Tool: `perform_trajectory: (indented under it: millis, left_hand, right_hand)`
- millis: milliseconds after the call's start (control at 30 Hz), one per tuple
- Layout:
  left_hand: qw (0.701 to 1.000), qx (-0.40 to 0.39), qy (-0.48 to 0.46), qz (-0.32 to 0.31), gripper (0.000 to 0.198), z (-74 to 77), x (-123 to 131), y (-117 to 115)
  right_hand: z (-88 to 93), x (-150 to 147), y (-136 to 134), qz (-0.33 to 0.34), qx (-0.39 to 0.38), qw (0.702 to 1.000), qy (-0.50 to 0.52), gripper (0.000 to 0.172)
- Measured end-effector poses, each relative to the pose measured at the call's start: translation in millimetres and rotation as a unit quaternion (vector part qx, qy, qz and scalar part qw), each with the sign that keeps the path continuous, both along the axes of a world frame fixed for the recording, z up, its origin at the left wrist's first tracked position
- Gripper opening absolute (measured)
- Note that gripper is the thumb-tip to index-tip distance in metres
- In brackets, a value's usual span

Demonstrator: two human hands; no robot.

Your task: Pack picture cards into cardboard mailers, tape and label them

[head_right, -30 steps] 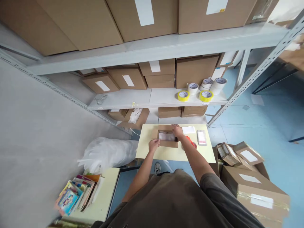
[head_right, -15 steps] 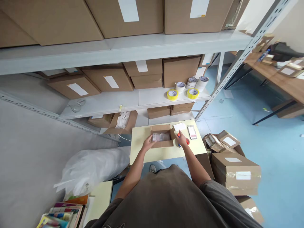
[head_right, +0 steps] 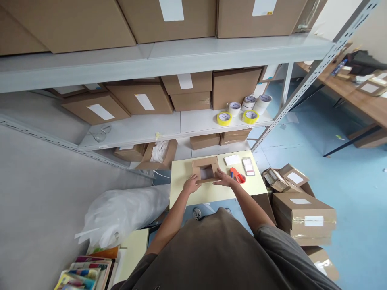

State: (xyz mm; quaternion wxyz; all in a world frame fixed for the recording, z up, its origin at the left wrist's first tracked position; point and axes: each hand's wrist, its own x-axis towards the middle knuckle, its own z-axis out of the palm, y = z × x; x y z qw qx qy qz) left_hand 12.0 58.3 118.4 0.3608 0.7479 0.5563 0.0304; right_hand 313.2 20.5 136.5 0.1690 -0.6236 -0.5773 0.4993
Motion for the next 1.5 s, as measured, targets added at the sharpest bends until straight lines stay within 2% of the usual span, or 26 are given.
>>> perform_trajectory:
  millis: [67, 133, 200, 267, 400, 467, 533, 600, 633, 700, 767, 800, 967, 1033, 1100, 1233, 1300, 1367, 1500]
  left_hand:
    - [0.998, -0.009, -0.045, 0.051, 0.050, 3.9, -2.3, 8.5]
    - [0.990, -0.018, -0.078, 0.112, 0.055, 6.7, -1.5, 16.6]
    - [0.981, -0.018, -0.091, 0.170, 0.064, 7.1, 0.6, 22.1]
    - [0.976, -0.004, -0.082, 0.203, 0.076, 4.3, 2.3, 24.9]
    - [0.974, 0.020, -0.029, 0.224, 0.104, -6.5, 2.3, 33.5]
    - [0.972, -0.009, -0.034, 0.234, 0.120, -10.9, 2.3, 45.6]
    - [0.963, -0.068, -0.089, 0.244, 0.129, -13.3, 4.0, 61.9]
    - [0.941, -0.120, -0.174, 0.264, 0.124, -14.5, 7.2, 76.8]
    - [0.928, -0.127, -0.214, 0.277, 0.114, -15.1, 8.8, 81.9]
    - [0.912, -0.104, -0.265, 0.294, 0.080, -17.2, 10.6, 85.5]
    - [0.917, -0.059, -0.278, 0.281, 0.046, -20.9, 10.3, 81.0]
    - [0.923, -0.037, -0.276, 0.266, 0.035, -23.1, 9.6, 76.8]
    - [0.946, 0.033, -0.226, 0.229, 0.009, -35.1, 8.7, 56.7]
    - [0.951, 0.034, -0.193, 0.241, 0.011, -40.5, 10.4, 52.0]
    - [0.949, 0.030, -0.168, 0.266, 0.022, -46.4, 12.0, 48.6]
    - [0.933, -0.031, -0.148, 0.328, 0.068, -56.8, 15.5, 45.4]
    - [0.927, -0.082, -0.143, 0.338, 0.081, -59.9, 19.1, 45.8]
    - [0.925, -0.112, -0.139, 0.334, 0.080, -62.0, 23.1, 47.2]
    - [0.930, -0.111, -0.126, 0.326, 0.071, -65.5, 26.4, 51.7]
  right_hand:
    - [-0.4, -3.8, 5.6, -0.009, 0.005, 1.000, -0.013, 0.069]
    - [-4.2, -7.3, 10.8, -0.048, 0.024, 0.998, -0.027, 0.059]
    - [-10.0, -12.4, 15.5, -0.101, 0.046, 0.993, -0.041, 0.048]
    - [-16.4, -19.2, 19.0, -0.144, 0.061, 0.986, -0.058, 0.044]
    - [-26.6, -29.3, 22.2, -0.166, 0.066, 0.976, -0.124, 0.058]
    - [-28.0, -28.7, 23.8, -0.161, 0.049, 0.974, -0.154, 0.070]
    - [-26.3, -25.5, 26.9, -0.147, 0.018, 0.972, -0.183, 0.085]
    - [-22.2, -22.8, 31.3, -0.128, -0.016, 0.968, -0.218, 0.098]
    - [-19.7, -22.3, 33.5, -0.120, -0.030, 0.964, -0.234, 0.103]
    - [-15.4, -23.7, 37.1, -0.105, -0.040, 0.959, -0.259, 0.107]
    - [-13.1, -26.6, 37.9, -0.094, -0.035, 0.958, -0.269, 0.106]
    - [-13.1, -28.0, 37.2, -0.091, -0.032, 0.958, -0.269, 0.104]
    - [-23.6, -30.6, 24.9, -0.110, 0.016, 0.963, -0.246, 0.089]
    - [-31.3, -30.8, 18.8, -0.113, 0.044, 0.966, -0.227, 0.077]
    - [-39.5, -31.5, 14.0, -0.106, 0.051, 0.972, -0.203, 0.066]
    - [-52.3, -34.4, 11.3, -0.090, 0.035, 0.980, -0.175, 0.063]
    - [-55.3, -36.8, 14.0, -0.086, 0.035, 0.980, -0.174, 0.064]
    - [-56.0, -39.5, 18.3, -0.085, 0.021, 0.979, -0.181, 0.065]
    - [-51.2, -43.2, 25.7, -0.079, -0.011, 0.976, -0.204, 0.067]
